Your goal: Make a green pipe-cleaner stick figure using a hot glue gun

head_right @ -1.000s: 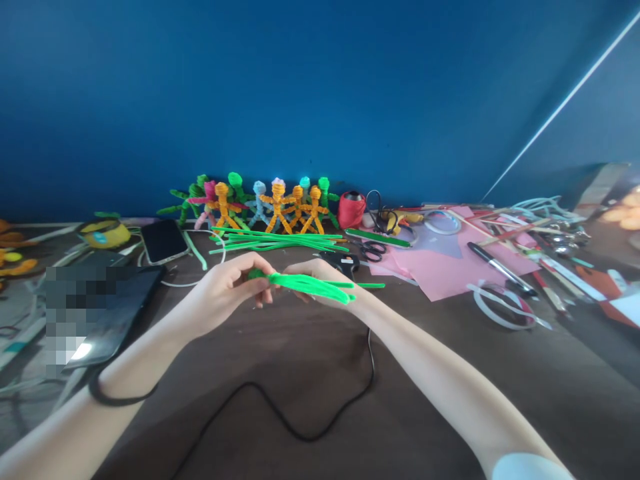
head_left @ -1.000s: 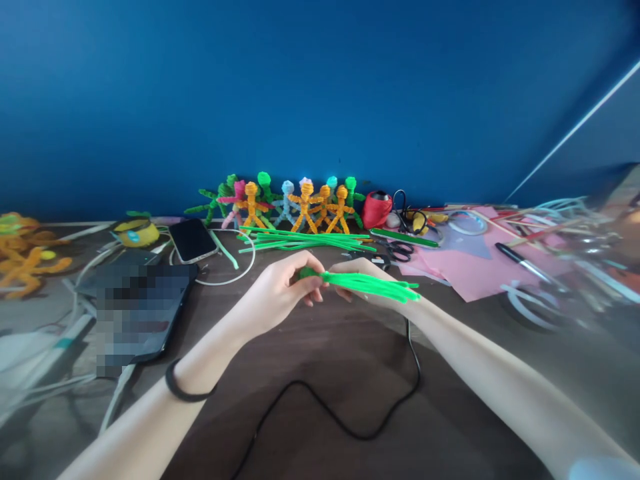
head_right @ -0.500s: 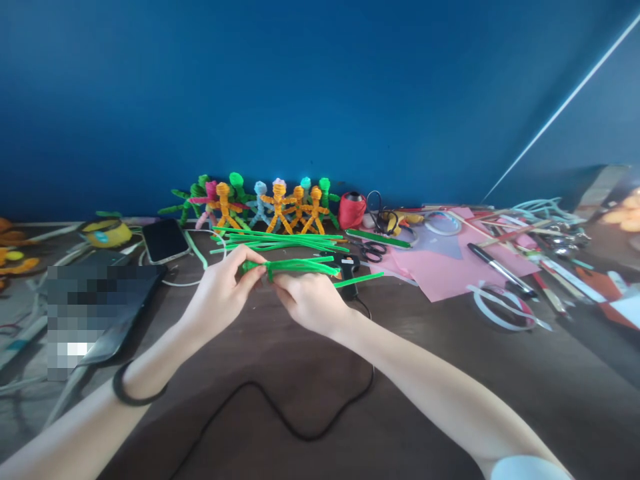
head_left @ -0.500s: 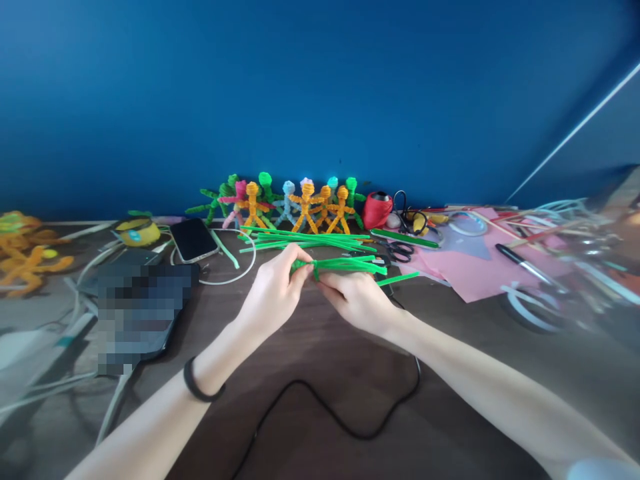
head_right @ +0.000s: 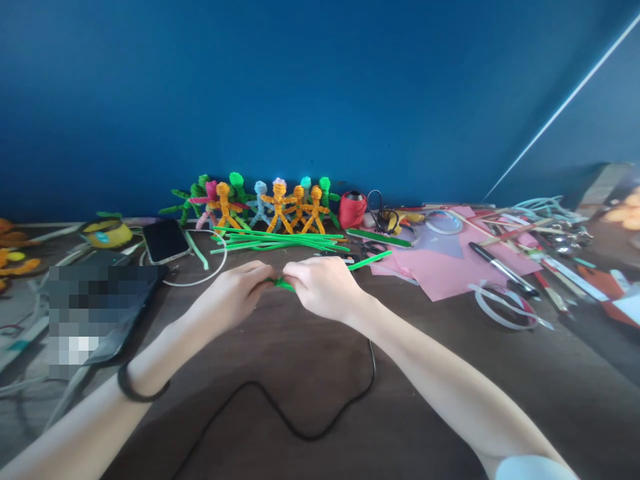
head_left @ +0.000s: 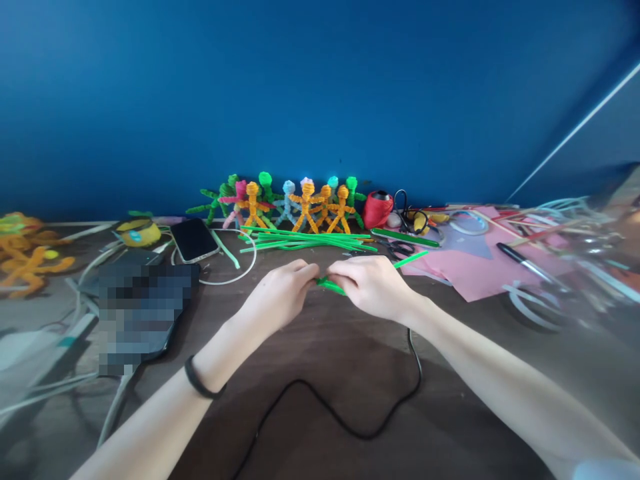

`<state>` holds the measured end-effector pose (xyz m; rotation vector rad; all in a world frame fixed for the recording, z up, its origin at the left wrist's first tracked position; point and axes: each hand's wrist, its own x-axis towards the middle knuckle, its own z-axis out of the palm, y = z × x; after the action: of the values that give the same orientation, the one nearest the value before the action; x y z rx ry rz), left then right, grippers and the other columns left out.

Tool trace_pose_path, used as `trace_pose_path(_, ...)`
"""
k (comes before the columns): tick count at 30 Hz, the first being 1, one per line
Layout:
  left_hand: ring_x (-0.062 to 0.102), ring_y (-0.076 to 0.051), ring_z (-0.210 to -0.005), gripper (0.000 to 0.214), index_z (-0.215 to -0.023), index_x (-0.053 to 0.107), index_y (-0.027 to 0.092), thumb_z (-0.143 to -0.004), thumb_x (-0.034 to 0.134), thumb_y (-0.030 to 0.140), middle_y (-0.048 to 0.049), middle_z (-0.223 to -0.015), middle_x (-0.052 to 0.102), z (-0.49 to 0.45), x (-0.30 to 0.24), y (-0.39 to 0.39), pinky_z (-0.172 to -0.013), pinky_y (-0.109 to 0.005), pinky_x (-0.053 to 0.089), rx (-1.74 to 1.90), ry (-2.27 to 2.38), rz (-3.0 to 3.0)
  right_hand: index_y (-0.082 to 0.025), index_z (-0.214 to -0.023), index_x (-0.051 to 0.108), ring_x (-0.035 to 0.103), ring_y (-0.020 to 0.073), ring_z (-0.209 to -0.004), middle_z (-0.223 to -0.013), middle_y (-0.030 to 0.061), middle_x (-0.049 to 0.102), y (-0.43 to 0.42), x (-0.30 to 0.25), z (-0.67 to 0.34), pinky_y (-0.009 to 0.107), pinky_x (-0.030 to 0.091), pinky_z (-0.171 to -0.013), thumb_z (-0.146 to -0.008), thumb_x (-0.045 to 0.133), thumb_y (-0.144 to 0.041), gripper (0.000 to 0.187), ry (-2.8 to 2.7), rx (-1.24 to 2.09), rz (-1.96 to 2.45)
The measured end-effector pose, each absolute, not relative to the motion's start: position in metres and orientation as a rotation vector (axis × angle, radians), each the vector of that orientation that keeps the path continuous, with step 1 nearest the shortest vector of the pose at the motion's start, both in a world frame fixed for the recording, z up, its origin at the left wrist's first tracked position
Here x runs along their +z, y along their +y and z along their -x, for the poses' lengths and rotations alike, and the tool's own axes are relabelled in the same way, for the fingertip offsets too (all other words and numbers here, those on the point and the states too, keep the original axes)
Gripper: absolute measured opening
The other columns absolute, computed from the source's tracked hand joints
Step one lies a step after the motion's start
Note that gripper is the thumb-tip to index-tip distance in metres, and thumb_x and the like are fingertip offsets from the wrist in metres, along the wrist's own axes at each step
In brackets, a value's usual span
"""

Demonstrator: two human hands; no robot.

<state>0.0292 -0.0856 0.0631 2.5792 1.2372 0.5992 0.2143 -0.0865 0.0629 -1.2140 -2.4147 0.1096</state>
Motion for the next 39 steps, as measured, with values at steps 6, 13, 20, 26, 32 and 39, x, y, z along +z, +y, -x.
trace_pose_path(6, 0.057, -0.013, -0.073, 0.016, -0.087, 0.059, 0.02, -0.08, 0.046, 0.014, -0.0002, -0.084, 0.064, -0.027, 0.074, -0.084, -0.071, -0.024, 0.043, 0.621, 1.081, -2.388, -0.017, -0.083, 0.068, 0.062, 0.0148, -0.075, -0.082, 0.0021, 0.071, -0.076, 0.067, -0.227, 0.024, 0.04, -0.067, -0.083, 0.051, -0.017, 0.017, -2.269, 0.584, 1.112)
trace_pose_path(13, 0.052, -0.009, -0.058, 0.009, -0.085, 0.056, 0.019, -0.082, 0.05, 0.025, 0.0044, -0.065, 0.055, -0.029, 0.077, -0.089, -0.058, -0.02, 0.042, 0.644, 1.059, -1.989, -0.013, -0.084, 0.068, 0.059, 0.0142, -0.074, -0.081, 0.0025, 0.068, -0.064, 0.066, -0.235, 0.023, 0.041, -0.065, -0.083, 0.053, -0.033, 0.026, -2.209, 1.04, 1.005)
trace_pose_path(20, 0.045, -0.009, -0.05, 0.018, -0.083, 0.055, 0.017, -0.082, 0.051, 0.035, 0.004, -0.057, 0.05, -0.035, 0.076, -0.093, -0.046, -0.02, 0.036, 0.881, 1.118, -1.804, -0.015, -0.079, 0.066, 0.049, 0.0123, -0.057, -0.059, -0.0012, 0.054, -0.071, 0.056, -0.227, 0.025, 0.037, -0.054, -0.087, 0.043, -0.035, 0.032, -2.225, 1.059, 1.057)
trace_pose_path(26, 0.048, -0.01, -0.049, 0.014, -0.082, 0.056, 0.018, -0.081, 0.051, 0.031, 0.0039, -0.054, 0.052, -0.04, 0.069, -0.092, -0.047, -0.021, 0.038, 1.074, 1.322, -1.76, -0.019, -0.094, 0.062, 0.054, 0.0141, -0.069, -0.081, 0.0031, 0.062, -0.083, 0.05, -0.209, 0.027, 0.038, -0.063, -0.092, 0.035, -0.027, 0.028, -2.357, 0.745, 1.061)
trace_pose_path(32, 0.046, -0.01, -0.05, 0.014, -0.082, 0.059, 0.019, -0.082, 0.05, 0.03, 0.0026, -0.064, 0.059, -0.036, 0.061, -0.09, -0.051, -0.023, 0.036, 1.053, 1.55, -2.079, -0.017, -0.083, 0.057, 0.052, 0.0123, -0.059, -0.067, 0.0017, 0.058, -0.098, 0.064, -0.203, 0.024, 0.029, -0.055, -0.091, 0.04, -0.028, 0.022, -2.516, 0.521, 1.296)
trace_pose_path(39, 0.058, -0.014, -0.072, 0.015, -0.084, 0.061, 0.019, -0.082, 0.047, 0.016, -0.0029, -0.082, 0.064, -0.032, 0.054, -0.083, -0.065, -0.024, 0.042, 0.852, 1.372, -2.445, -0.019, -0.083, 0.064, 0.056, 0.0143, -0.062, -0.067, 0.0035, 0.064, -0.096, 0.076, -0.213, 0.025, 0.025, -0.055, -0.09, 0.043, -0.025, 0.023, -2.545, 0.226, 1.412)
